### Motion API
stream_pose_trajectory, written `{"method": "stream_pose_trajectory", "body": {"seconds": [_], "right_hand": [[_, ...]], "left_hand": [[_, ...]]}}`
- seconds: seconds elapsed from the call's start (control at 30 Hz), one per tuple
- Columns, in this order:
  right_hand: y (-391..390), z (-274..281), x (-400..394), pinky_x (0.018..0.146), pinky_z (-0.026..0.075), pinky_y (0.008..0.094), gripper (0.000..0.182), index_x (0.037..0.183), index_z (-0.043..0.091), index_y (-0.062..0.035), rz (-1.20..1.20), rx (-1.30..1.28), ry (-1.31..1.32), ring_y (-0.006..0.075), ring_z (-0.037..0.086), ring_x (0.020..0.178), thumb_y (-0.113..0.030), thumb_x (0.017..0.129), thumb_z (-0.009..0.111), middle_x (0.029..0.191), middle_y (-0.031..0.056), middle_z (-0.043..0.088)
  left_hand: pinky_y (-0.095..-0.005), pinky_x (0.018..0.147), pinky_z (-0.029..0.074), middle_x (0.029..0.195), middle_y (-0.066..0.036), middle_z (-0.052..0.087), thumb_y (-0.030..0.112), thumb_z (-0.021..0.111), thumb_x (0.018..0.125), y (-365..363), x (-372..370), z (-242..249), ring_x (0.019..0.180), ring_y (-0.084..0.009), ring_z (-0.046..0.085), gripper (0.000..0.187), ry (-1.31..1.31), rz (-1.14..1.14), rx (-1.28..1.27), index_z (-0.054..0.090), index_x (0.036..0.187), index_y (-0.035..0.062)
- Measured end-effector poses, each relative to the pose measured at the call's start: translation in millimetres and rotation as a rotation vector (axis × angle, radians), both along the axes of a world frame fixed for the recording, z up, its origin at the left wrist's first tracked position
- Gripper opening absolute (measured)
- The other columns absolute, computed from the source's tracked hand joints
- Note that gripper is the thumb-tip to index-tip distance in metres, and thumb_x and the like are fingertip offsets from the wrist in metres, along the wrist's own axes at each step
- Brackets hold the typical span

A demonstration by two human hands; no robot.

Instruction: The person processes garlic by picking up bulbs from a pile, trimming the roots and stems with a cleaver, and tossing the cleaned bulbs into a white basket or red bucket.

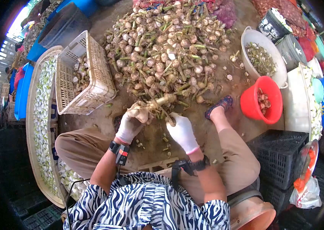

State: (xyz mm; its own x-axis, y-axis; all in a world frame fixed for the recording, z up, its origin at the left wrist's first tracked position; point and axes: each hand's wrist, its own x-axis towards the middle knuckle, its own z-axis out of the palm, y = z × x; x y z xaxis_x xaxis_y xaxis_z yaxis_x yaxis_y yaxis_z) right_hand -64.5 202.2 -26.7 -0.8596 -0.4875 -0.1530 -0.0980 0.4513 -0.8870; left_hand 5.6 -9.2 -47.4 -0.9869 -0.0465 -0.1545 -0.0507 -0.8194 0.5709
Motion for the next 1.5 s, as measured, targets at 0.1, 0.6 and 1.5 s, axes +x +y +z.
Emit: {"method": "stream_pose_trajectory", "body": {"seconds": [0.1,0.6,1.5], "right_hand": [[12.7,-79.6,-3.8,0.077,0.049,0.0509,0.026,0.096,0.068,-0.0009,0.07,0.358,0.037,0.0438,0.063,0.085,-0.023,0.083,0.063,0.087,0.0248,0.067],[19.0,-24.1,-22.1,0.058,0.047,0.0266,0.009,0.091,0.064,0.0001,-0.252,-0.018,-0.338,0.0108,0.061,0.061,-0.004,0.084,0.067,0.071,0.0041,0.064],[1.3,14.0,18.5,0.062,0.05,0.0405,0.034,0.094,0.059,-0.0089,0.253,0.391,0.655,0.0274,0.062,0.072,-0.011,0.064,0.074,0.077,0.008,0.058]], "left_hand": [[-0.0381,0.082,0.053,0.095,-0.009,0.064,0.026,0.067,0.082,-23.3,-2.8,31.5,0.086,-0.0227,0.063,0.045,-0.071,0.299,0.151,0.054,0.118,0.0031],[-0.0466,0.082,0.054,0.118,-0.023,0.056,0.01,0.07,0.076,1.5,-81.0,-197.4,0.098,-0.0415,0.063,0.045,-0.634,-0.182,-1.82,0.054,0.117,-0.0011],[-0.0331,0.087,0.052,0.105,-0.012,0.067,0.022,0.081,0.075,8.3,-30.6,14.2,0.097,-0.018,0.064,0.059,0.0,-0.219,-1.217,0.054,0.124,-0.001]]}}
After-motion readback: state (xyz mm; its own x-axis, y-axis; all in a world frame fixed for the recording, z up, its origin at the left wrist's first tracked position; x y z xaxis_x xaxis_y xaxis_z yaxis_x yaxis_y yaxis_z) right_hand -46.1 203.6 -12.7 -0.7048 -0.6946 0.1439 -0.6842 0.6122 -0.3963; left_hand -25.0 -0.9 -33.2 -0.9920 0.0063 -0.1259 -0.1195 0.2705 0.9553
